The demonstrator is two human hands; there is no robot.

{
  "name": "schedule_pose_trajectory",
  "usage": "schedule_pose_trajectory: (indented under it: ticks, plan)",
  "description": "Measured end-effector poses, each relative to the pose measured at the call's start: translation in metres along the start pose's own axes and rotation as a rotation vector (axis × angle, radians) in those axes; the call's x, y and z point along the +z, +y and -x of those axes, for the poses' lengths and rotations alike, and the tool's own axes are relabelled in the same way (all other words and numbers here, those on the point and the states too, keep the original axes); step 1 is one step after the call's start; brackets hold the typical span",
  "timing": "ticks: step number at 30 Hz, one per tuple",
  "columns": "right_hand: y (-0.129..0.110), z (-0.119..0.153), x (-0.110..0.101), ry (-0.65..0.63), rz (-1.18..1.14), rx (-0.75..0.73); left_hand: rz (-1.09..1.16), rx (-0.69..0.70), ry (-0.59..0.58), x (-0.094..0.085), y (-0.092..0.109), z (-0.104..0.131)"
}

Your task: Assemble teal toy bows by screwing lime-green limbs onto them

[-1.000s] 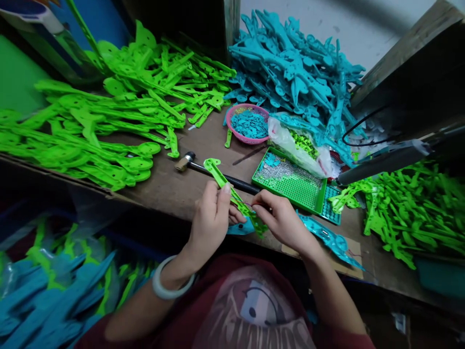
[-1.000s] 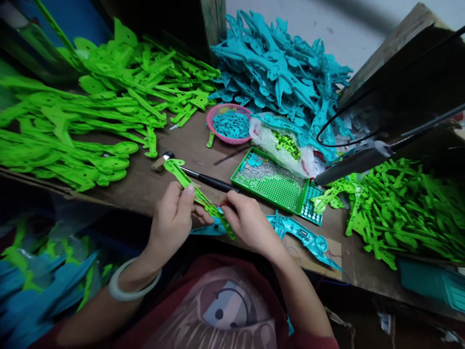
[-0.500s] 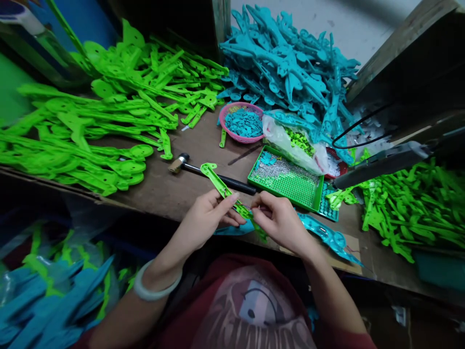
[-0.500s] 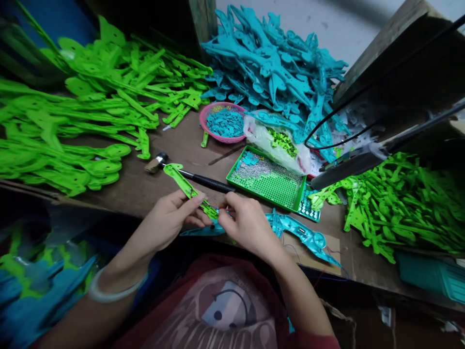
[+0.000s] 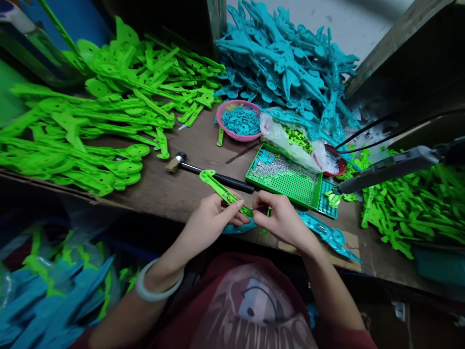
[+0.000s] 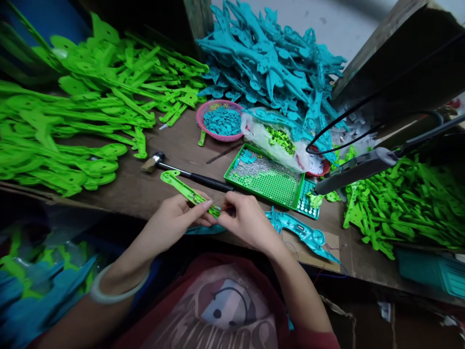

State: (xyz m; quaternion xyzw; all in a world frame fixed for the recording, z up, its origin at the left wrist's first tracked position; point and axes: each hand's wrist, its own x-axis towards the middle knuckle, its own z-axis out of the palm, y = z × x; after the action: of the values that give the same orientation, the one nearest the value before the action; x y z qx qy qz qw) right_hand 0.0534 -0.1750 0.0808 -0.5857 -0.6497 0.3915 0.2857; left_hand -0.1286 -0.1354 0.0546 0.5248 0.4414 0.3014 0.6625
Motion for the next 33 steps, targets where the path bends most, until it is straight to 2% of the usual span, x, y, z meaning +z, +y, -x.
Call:
schedule_pose_trajectory:
  ticks: [3,8,15,22,26,33]
  plan:
    - [0.002,-0.001,-0.006,-0.102,-0.113,0.025,-0.070,0.000,0.028,0.003,0.001,0.000]
    - [0.011,-0.003,-0.013,-0.177,-0.194,-0.066,-0.104,0.003,0.008,0.006,0.006,0.000]
    - [0.014,0.001,-0.008,-0.098,-0.221,-0.028,-0.041,-0.032,-0.029,0.005,0.008,0.000]
    - [0.011,0.007,-0.002,0.021,-0.059,-0.075,0.044,-0.023,0.034,0.008,0.001,0.004]
    - [0.008,0.009,0.001,0.014,-0.028,-0.071,0.006,0.000,0.078,0.010,0.002,0.008]
    - [-0.002,0.012,0.000,-0.039,0.010,-0.006,-0.027,0.014,0.069,0.011,0.007,0.011]
